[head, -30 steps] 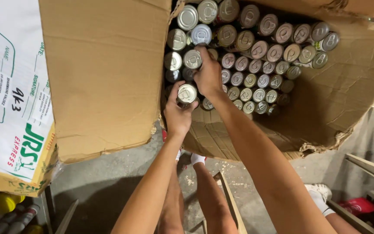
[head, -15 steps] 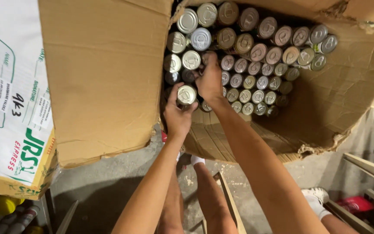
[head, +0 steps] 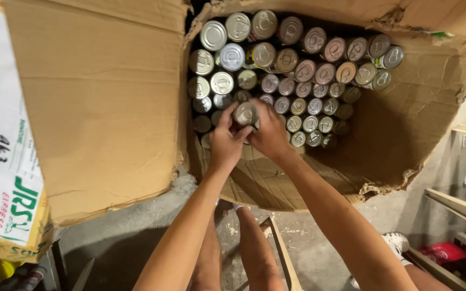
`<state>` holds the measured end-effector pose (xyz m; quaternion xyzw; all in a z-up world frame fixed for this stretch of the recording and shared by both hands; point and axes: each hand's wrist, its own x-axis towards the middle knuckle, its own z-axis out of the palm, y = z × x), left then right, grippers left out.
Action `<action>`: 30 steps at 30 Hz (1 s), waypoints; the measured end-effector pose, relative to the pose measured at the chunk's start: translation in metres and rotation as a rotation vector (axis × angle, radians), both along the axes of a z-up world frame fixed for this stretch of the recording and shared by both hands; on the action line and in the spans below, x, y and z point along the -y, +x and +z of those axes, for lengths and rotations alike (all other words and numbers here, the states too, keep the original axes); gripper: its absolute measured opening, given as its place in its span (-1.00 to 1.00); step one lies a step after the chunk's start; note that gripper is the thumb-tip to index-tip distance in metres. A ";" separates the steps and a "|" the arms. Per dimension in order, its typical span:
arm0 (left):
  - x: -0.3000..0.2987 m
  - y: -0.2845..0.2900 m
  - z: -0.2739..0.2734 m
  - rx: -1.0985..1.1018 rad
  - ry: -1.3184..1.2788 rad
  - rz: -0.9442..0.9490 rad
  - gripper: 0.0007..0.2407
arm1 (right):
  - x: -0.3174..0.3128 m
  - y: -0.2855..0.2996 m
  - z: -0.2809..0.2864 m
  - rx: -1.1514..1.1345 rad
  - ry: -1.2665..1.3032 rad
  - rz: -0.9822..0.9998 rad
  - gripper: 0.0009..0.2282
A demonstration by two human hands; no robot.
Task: Organizing and stocking canned goods on grocery store shelves.
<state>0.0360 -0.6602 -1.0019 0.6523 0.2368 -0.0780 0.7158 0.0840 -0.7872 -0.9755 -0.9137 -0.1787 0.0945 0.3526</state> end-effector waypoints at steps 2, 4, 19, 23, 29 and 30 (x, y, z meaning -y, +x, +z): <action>0.006 0.007 -0.008 0.053 -0.045 -0.013 -0.41 | 0.008 0.004 -0.015 0.041 0.043 -0.040 -0.33; 0.015 0.015 -0.022 0.111 -0.086 -0.019 -0.39 | 0.011 0.012 -0.030 0.086 0.092 -0.073 -0.35; 0.025 0.053 -0.016 -0.133 0.035 -0.118 -0.55 | -0.002 0.045 -0.078 -0.154 0.117 -0.489 -0.60; 0.028 0.049 -0.040 -0.071 0.005 -0.046 -0.55 | -0.004 0.043 -0.071 -0.063 0.156 -0.413 -0.58; 0.026 0.048 -0.041 -0.019 0.013 -0.031 -0.53 | -0.004 0.039 -0.079 -0.028 0.152 -0.398 -0.42; 0.025 0.050 -0.034 -0.056 0.035 -0.042 -0.53 | -0.004 0.038 -0.079 -0.061 0.149 -0.417 -0.38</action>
